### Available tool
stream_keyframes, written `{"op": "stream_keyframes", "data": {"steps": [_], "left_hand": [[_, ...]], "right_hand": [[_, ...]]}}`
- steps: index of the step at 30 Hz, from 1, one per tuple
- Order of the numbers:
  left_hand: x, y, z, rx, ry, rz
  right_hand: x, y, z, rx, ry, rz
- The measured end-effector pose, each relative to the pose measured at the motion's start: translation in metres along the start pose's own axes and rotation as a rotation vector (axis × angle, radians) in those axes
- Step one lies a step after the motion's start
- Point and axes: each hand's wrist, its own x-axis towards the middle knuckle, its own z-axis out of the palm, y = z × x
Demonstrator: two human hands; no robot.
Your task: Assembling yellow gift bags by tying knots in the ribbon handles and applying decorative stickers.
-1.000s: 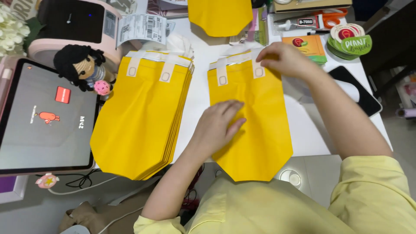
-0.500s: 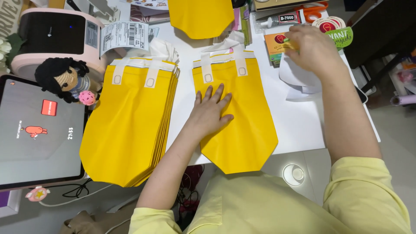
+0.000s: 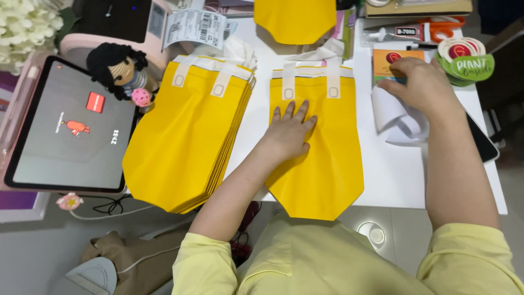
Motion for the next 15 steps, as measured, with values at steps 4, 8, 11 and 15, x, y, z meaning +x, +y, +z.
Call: {"op": "stream_keyframes", "data": {"steps": [4,8,11,15], "left_hand": [[-0.003,0.0,-0.013,-0.006,-0.058,-0.016],[0.002,-0.006,-0.016,-0.026,-0.095,-0.014],[0.002,-0.012,-0.019,-0.058,-0.086,0.03],[0.008,-0.023,-0.011,-0.13,0.03,0.128]], "right_hand": [[-0.008,-0.021,-0.022,0.068,-0.129,0.089],[-0.019,-0.046,-0.05,0.131,-0.338,0.264],[-0.021,-0.022,-0.04,0.183,-0.334,0.207],[-0.032,-0.005,-0.046,0.113,-0.392,0.233]]}}
